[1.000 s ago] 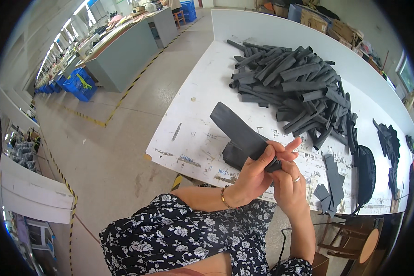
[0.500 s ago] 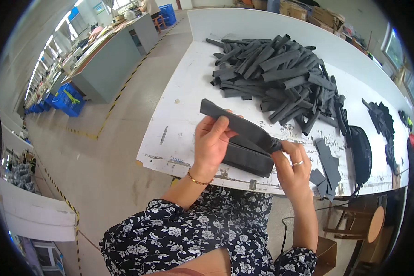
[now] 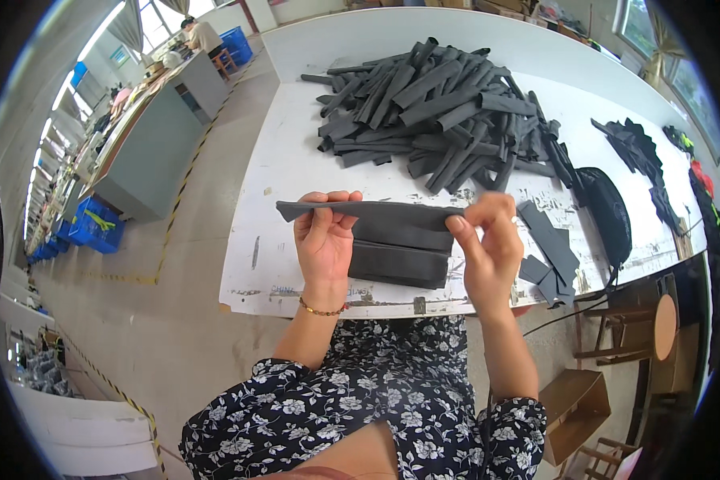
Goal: The person inserts small black fabric pieces into larger black fabric sleeves at a white workbench. They handle the items one by one, folding the sleeves over the inserts and stacking the finished units into a neat pile on the table.
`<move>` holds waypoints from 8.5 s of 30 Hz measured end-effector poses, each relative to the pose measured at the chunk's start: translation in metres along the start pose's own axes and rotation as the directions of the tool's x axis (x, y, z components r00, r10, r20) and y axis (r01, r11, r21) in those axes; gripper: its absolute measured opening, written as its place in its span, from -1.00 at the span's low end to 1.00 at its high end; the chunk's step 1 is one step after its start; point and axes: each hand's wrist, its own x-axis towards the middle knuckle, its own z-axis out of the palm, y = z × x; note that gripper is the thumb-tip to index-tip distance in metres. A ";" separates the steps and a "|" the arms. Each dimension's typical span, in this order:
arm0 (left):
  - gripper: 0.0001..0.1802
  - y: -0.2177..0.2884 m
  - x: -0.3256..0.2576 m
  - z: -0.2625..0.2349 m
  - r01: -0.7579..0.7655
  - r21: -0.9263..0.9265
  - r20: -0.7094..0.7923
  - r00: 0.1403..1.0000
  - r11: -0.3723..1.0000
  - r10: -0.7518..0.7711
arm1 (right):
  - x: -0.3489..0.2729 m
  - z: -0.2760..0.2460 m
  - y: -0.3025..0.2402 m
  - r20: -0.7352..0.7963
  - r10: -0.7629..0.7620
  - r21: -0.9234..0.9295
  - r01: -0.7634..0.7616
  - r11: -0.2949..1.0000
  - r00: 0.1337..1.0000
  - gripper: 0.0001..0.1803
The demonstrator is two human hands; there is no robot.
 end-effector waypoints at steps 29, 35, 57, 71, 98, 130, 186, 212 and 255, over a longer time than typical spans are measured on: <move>-0.85 0.010 0.007 -0.004 0.098 0.364 -0.122 0.991 0.926 -0.057 | -0.014 -0.005 0.020 0.135 0.215 -0.024 -0.213 0.977 0.967 -0.86; -0.83 0.025 0.027 -0.003 0.256 0.531 -0.264 0.956 0.808 -0.129 | 0.000 -0.005 0.019 0.169 0.537 0.283 -0.562 0.777 0.827 -0.79; -0.81 -0.044 0.183 -0.107 -0.286 0.958 0.288 0.953 0.035 -0.093 | -0.044 -0.163 0.085 -0.029 0.376 -0.924 -0.168 0.342 0.926 -0.78; -0.62 -0.214 0.253 -0.046 -0.599 0.795 0.545 0.775 -0.098 -0.319 | -0.029 -0.175 0.117 0.022 0.254 -0.942 -0.065 0.330 0.967 -0.75; -0.63 -0.041 0.061 0.007 0.628 0.046 -0.107 0.777 0.777 -0.621 | 0.046 0.030 0.042 0.534 -0.352 -0.480 0.618 0.622 0.769 -0.39; -0.75 -0.023 0.065 -0.008 0.562 0.019 -0.203 0.812 0.827 -0.547 | 0.027 -0.018 0.005 0.533 0.254 -0.564 0.115 0.818 0.807 -0.35; -0.69 -0.048 0.012 0.044 0.419 0.057 0.226 0.879 0.906 -0.421 | 0.004 0.028 0.012 0.378 -0.286 -0.363 0.426 0.829 0.880 -0.57; -0.67 -0.032 0.013 0.053 0.271 -0.170 0.026 0.962 0.948 -0.270 | 0.012 -0.006 0.003 0.519 -0.376 -0.301 0.576 0.760 0.768 -0.69; -0.63 -0.038 0.005 0.046 0.211 -0.130 0.126 0.973 0.969 -0.195 | -0.006 0.012 0.009 0.191 0.113 0.036 -0.122 0.992 0.975 -0.66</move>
